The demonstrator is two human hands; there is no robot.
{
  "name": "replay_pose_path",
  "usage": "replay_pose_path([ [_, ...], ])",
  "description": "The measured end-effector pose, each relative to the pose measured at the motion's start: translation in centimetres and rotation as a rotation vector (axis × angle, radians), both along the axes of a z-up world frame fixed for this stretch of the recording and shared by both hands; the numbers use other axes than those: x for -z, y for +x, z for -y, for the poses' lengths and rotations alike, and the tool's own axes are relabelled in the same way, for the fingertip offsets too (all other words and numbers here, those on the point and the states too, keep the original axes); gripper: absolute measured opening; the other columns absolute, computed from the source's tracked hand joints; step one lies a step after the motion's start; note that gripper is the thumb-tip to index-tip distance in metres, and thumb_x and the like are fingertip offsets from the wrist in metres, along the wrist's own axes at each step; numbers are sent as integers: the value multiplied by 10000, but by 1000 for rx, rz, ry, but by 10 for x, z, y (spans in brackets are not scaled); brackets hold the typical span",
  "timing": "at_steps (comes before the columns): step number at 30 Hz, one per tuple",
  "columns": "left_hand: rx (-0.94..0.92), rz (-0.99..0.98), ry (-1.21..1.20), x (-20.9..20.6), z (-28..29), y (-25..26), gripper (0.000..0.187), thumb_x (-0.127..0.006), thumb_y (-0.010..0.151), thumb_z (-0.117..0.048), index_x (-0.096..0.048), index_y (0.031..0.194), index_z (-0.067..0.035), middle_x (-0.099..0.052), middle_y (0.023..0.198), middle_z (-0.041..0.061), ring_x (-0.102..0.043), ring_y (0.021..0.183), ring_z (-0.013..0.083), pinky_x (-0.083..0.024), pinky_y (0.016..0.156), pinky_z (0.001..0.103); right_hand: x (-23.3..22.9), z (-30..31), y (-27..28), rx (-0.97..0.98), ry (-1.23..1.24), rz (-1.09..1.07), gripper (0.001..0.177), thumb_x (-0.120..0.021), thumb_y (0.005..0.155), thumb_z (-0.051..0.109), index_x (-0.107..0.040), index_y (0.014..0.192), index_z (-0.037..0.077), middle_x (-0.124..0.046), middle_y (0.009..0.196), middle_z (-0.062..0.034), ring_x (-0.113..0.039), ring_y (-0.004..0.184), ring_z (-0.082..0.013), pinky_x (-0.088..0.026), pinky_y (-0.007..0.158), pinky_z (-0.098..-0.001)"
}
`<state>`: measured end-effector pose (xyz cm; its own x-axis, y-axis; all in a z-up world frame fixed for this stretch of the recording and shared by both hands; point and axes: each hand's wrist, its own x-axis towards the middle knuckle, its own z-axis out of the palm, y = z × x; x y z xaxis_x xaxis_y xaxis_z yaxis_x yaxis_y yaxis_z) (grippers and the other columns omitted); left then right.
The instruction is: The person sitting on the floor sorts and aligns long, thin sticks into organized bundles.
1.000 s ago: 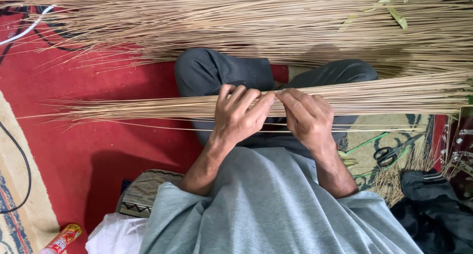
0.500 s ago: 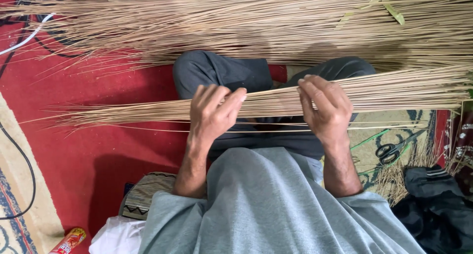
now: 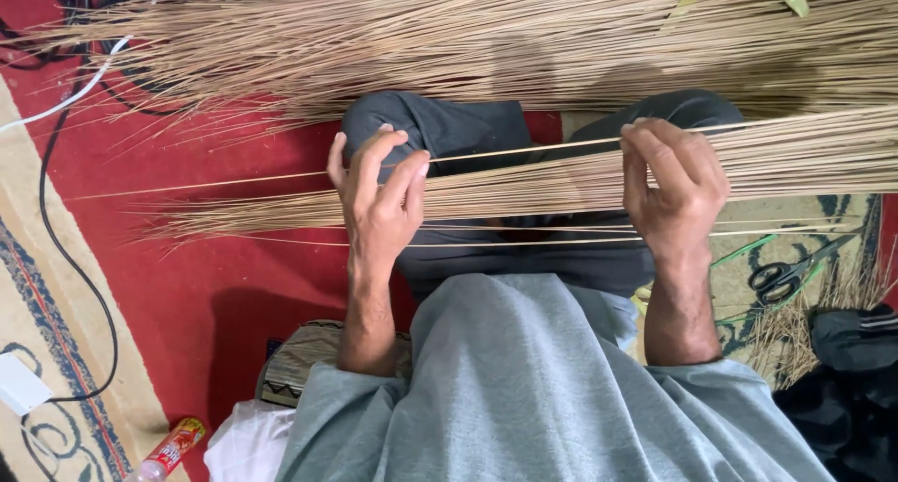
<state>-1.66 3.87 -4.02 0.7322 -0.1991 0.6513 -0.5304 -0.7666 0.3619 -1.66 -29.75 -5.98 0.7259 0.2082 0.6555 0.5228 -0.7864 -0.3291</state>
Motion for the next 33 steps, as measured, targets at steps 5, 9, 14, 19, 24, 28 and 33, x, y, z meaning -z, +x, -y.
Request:
replay_pose_path([
  [5, 22, -40, -25, 27, 27, -5, 53, -691, 1002, -153, -736, 1028, -152, -650, 1008, 30, -677, 1018, 220, -361, 1113, 531, -15, -46, -5, -58, 20, -26, 93, -800, 976, -63, -822, 1024, 14, -766, 993, -151, -732, 827, -317, -594, 768, -412],
  [9, 29, -67, -16, 30, 31, -3, 108, -661, 1013, -255, -749, 1056, -211, -612, 823, -51, -654, 783, 155, -500, 881, 382, -6, -47, -5, -48, 17, -25, 105, -778, 978, -63, -821, 1018, 24, -760, 968, -124, -725, 803, -293, -594, 757, -389],
  [14, 60, -71, -9, 19, 5, -1, 112, -676, 1004, -171, -748, 1090, -173, -617, 839, -13, -637, 777, 190, -477, 876, 402, -4, -10, -1, -10, -36, -8, 85, -770, 1030, -68, -813, 1066, -4, -744, 997, -147, -720, 842, -325, -593, 784, -417],
  [19, 83, -101, -54, 33, 7, -3, 110, -675, 1002, -148, -745, 1082, -173, -604, 825, -12, -610, 739, 185, -473, 865, 386, 5, -13, -2, -34, -19, -23, 86, -785, 1018, -76, -812, 1071, -13, -742, 1020, -163, -729, 874, -337, -593, 797, -427],
  [24, 106, -81, -71, 39, 31, -4, 104, -672, 996, -180, -741, 1068, -210, -598, 810, -43, -617, 737, 161, -472, 879, 385, -10, -50, -8, -38, -25, -27, 76, -782, 984, -4, -823, 1004, 58, -752, 983, -105, -733, 821, -274, -598, 768, -371],
  [28, 98, -84, -87, 34, 16, -2, 118, -677, 1000, -175, -748, 1095, -177, -622, 838, -11, -638, 781, 195, -471, 909, 409, -6, -37, -5, 0, -49, -27, 97, -781, 977, -36, -823, 1006, 46, -745, 960, -115, -734, 816, -291, -599, 767, -385],
  [33, 148, -116, -55, 26, -7, -2, 105, -678, 1011, -125, -771, 1059, -137, -617, 834, 4, -639, 762, 203, -478, 890, 402, -16, -22, -4, 9, -60, -36, 68, -790, 982, -13, -812, 1021, 38, -744, 961, -116, -729, 823, -294, -604, 778, -398],
])
